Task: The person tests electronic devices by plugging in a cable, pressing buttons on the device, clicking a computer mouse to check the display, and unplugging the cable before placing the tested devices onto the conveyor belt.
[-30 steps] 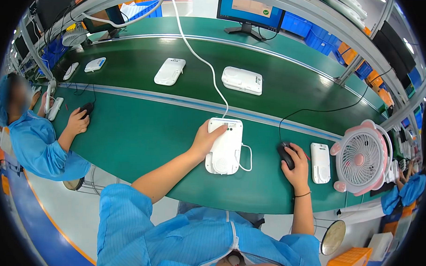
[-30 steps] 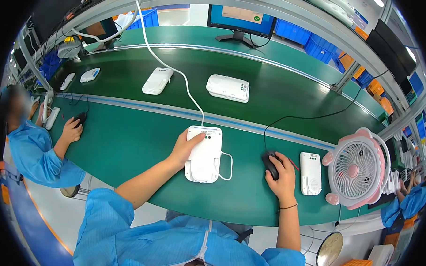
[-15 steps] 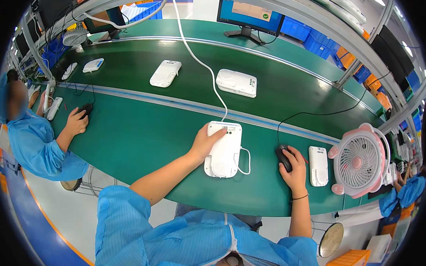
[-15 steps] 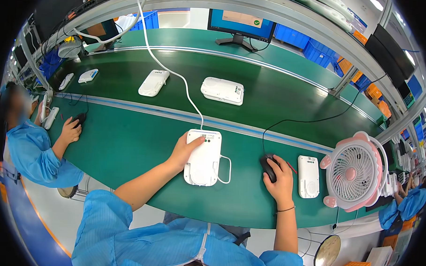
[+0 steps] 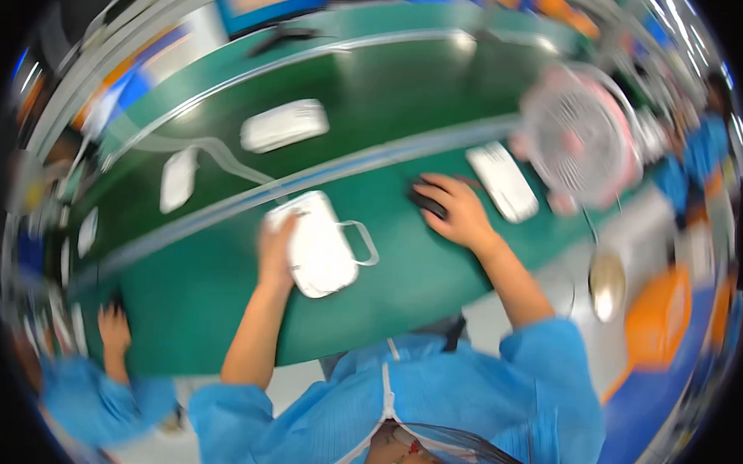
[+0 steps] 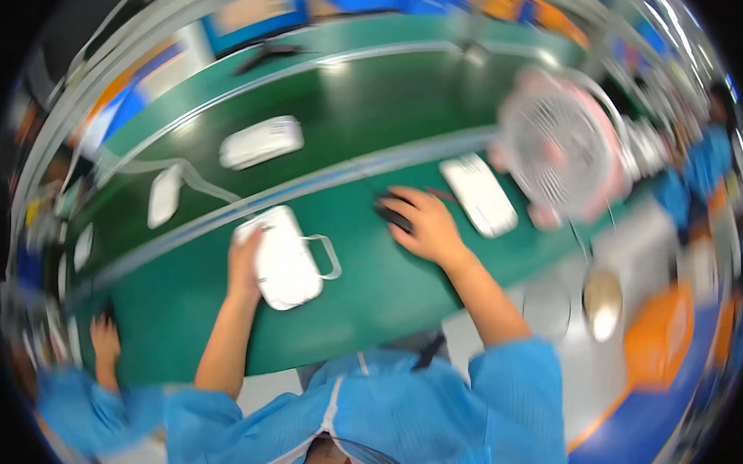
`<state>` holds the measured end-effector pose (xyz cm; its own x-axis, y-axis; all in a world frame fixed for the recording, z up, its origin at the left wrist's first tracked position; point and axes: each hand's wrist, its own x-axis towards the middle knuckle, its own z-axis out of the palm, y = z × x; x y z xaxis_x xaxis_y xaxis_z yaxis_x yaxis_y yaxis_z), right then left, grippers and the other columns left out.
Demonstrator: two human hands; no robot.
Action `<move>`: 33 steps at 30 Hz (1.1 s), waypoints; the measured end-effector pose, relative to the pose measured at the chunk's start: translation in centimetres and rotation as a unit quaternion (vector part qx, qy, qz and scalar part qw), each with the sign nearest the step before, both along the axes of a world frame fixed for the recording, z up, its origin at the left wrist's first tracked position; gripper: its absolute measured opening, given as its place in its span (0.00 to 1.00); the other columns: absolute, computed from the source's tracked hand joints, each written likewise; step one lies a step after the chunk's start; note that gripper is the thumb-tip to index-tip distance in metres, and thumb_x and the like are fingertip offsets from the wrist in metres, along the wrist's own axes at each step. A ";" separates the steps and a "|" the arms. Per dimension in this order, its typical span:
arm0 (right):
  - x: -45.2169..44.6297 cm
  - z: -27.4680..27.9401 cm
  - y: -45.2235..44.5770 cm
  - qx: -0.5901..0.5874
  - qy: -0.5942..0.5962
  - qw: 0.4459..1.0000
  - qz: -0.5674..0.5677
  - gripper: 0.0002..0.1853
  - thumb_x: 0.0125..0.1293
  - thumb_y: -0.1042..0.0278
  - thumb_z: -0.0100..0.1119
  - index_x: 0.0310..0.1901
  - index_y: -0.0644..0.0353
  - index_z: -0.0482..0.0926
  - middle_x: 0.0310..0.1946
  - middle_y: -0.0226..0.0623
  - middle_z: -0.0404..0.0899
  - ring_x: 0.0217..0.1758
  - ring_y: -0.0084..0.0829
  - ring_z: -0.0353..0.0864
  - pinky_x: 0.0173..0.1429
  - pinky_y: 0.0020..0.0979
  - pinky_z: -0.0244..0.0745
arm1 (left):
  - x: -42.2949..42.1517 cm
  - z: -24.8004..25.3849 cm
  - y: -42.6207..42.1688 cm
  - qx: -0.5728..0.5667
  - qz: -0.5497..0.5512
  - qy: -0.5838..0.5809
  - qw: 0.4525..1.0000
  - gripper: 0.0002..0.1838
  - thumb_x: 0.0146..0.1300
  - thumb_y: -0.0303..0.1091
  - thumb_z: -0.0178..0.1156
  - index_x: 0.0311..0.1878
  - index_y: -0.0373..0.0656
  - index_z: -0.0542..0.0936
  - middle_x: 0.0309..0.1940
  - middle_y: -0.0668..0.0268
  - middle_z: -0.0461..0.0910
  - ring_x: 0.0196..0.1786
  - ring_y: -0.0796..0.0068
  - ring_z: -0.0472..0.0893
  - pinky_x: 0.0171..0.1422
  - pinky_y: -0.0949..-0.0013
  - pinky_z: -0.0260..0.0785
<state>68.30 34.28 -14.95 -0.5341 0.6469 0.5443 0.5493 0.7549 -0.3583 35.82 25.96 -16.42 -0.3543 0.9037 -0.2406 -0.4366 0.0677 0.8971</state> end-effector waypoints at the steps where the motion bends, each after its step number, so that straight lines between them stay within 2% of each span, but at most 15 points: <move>1: 0.7 -0.6 0.2 0.008 0.001 1.000 0.009 0.24 0.51 0.68 0.66 0.54 0.52 0.79 0.57 0.42 0.76 0.57 0.45 0.77 0.59 0.43 0.72 | -0.2 -0.1 0.2 -0.006 -0.023 0.021 0.999 0.19 0.64 0.34 0.64 0.54 0.35 0.74 0.46 0.57 0.80 0.45 0.67 0.83 0.50 0.64 0.79; 4: 2.1 -2.5 0.1 0.031 0.015 0.999 0.003 0.30 0.55 0.58 0.65 0.61 0.53 0.74 0.58 0.43 0.74 0.59 0.45 0.74 0.59 0.45 0.70 | -2.1 -3.3 1.3 0.006 -0.079 0.011 0.997 0.23 0.69 0.35 0.57 0.62 0.32 0.71 0.56 0.53 0.78 0.55 0.59 0.81 0.60 0.58 0.75; 5: 2.6 -2.7 -0.2 0.051 0.025 0.998 -0.001 0.32 0.55 0.55 0.65 0.63 0.52 0.71 0.59 0.43 0.72 0.61 0.45 0.73 0.59 0.46 0.70 | -0.8 -1.8 1.0 -0.008 -0.084 0.029 0.996 0.23 0.70 0.37 0.55 0.63 0.33 0.70 0.57 0.54 0.78 0.57 0.58 0.80 0.61 0.56 0.75; 7: 2.6 -2.0 -2.4 0.049 0.082 0.995 -0.035 0.36 0.55 0.57 0.66 0.66 0.55 0.68 0.62 0.44 0.70 0.66 0.45 0.69 0.64 0.46 0.67 | -1.4 -1.6 0.8 -0.023 -0.110 0.034 0.993 0.25 0.71 0.41 0.52 0.64 0.34 0.70 0.59 0.54 0.76 0.60 0.58 0.78 0.64 0.55 0.73; 9: 2.4 -2.0 -6.1 0.077 0.192 0.977 -0.062 0.32 0.54 0.60 0.66 0.62 0.56 0.71 0.59 0.41 0.72 0.63 0.43 0.71 0.61 0.44 0.69 | -1.4 -1.8 0.9 -0.013 -0.119 0.054 0.991 0.26 0.68 0.42 0.52 0.63 0.33 0.70 0.59 0.53 0.76 0.60 0.56 0.78 0.66 0.54 0.71; 13: 0.8 -3.2 -14.6 0.145 0.271 0.936 -0.170 0.24 0.52 0.65 0.66 0.53 0.54 0.77 0.53 0.36 0.75 0.59 0.38 0.75 0.57 0.41 0.71 | -1.7 -0.6 1.3 -0.017 -0.120 0.091 0.988 0.28 0.63 0.39 0.50 0.63 0.30 0.70 0.59 0.51 0.75 0.62 0.52 0.76 0.66 0.50 0.71; 17: 0.0 -5.2 -19.6 0.117 0.273 0.934 -0.198 0.15 0.51 0.72 0.64 0.44 0.53 0.79 0.49 0.32 0.77 0.56 0.36 0.76 0.56 0.40 0.71 | -2.3 -0.6 1.7 -0.022 -0.151 0.078 0.985 0.31 0.61 0.39 0.48 0.65 0.32 0.68 0.61 0.50 0.73 0.63 0.49 0.74 0.67 0.46 0.69; 23: 3.5 -9.7 -24.2 0.131 0.306 0.909 -0.250 0.10 0.53 0.71 0.60 0.39 0.51 0.81 0.41 0.32 0.80 0.47 0.37 0.79 0.47 0.39 0.74 | -2.5 -0.5 2.9 -0.028 -0.148 0.102 0.983 0.33 0.59 0.42 0.49 0.66 0.33 0.67 0.62 0.51 0.72 0.65 0.49 0.73 0.68 0.46 0.67; 25: 6.2 -11.7 -25.1 0.020 0.299 0.892 -0.339 0.13 0.54 0.69 0.59 0.43 0.53 0.81 0.37 0.40 0.83 0.43 0.43 0.81 0.45 0.44 0.76 | -2.4 -0.2 2.6 -0.031 -0.135 0.094 0.986 0.32 0.59 0.42 0.49 0.66 0.33 0.67 0.62 0.51 0.73 0.64 0.49 0.73 0.68 0.46 0.67; 27: 9.8 -12.7 -25.3 -0.244 0.350 0.819 -0.383 0.21 0.54 0.65 0.58 0.52 0.57 0.78 0.36 0.49 0.83 0.40 0.49 0.82 0.45 0.48 0.76 | -2.0 0.0 2.8 -0.035 -0.112 0.091 0.989 0.32 0.59 0.41 0.48 0.66 0.34 0.67 0.62 0.52 0.72 0.64 0.49 0.74 0.69 0.45 0.67; 28: 11.8 -13.8 -24.7 -0.240 0.326 0.805 -0.434 0.29 0.54 0.63 0.58 0.60 0.60 0.71 0.37 0.57 0.82 0.40 0.55 0.82 0.45 0.49 0.76 | -2.0 -0.2 3.5 -0.046 -0.139 0.076 0.986 0.32 0.60 0.42 0.47 0.66 0.34 0.68 0.62 0.52 0.73 0.64 0.49 0.74 0.68 0.45 0.67; 29: 13.9 -15.1 -23.7 -0.246 0.323 0.799 -0.444 0.33 0.54 0.64 0.57 0.63 0.63 0.67 0.38 0.59 0.81 0.42 0.57 0.81 0.46 0.48 0.77 | -2.9 -0.7 4.2 -0.055 -0.157 0.062 0.984 0.31 0.61 0.42 0.47 0.66 0.34 0.68 0.62 0.51 0.73 0.63 0.50 0.74 0.68 0.45 0.68; 31: 18.9 -19.2 -19.2 -0.175 0.358 0.779 -0.485 0.31 0.55 0.64 0.57 0.62 0.65 0.68 0.38 0.55 0.83 0.43 0.52 0.83 0.48 0.46 0.77 | -5.6 -2.4 5.5 -0.067 -0.214 0.013 0.974 0.30 0.64 0.44 0.45 0.64 0.34 0.70 0.61 0.51 0.74 0.61 0.50 0.76 0.67 0.45 0.69; 32: 20.9 -18.0 -18.2 -0.241 0.351 0.753 -0.501 0.24 0.55 0.64 0.59 0.53 0.66 0.74 0.32 0.51 0.83 0.36 0.46 0.83 0.41 0.43 0.76 | -7.8 -3.8 6.9 -0.068 -0.255 -0.012 0.964 0.29 0.66 0.46 0.44 0.63 0.35 0.71 0.59 0.51 0.76 0.60 0.50 0.77 0.66 0.45 0.70; 33: 22.9 -15.3 -17.1 -0.387 0.298 0.732 -0.474 0.29 0.56 0.64 0.60 0.61 0.63 0.71 0.46 0.55 0.81 0.45 0.45 0.83 0.49 0.41 0.77 | -11.9 -7.1 9.9 -0.017 -0.383 -0.056 0.922 0.26 0.68 0.47 0.47 0.59 0.36 0.75 0.55 0.52 0.79 0.57 0.51 0.79 0.63 0.46 0.72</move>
<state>91.24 17.18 -30.25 0.5391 0.8107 -0.2281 0.2666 -0.4212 -0.8669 23.95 35.87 -23.54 0.4136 0.8699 -0.2688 -0.3396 0.4213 0.8409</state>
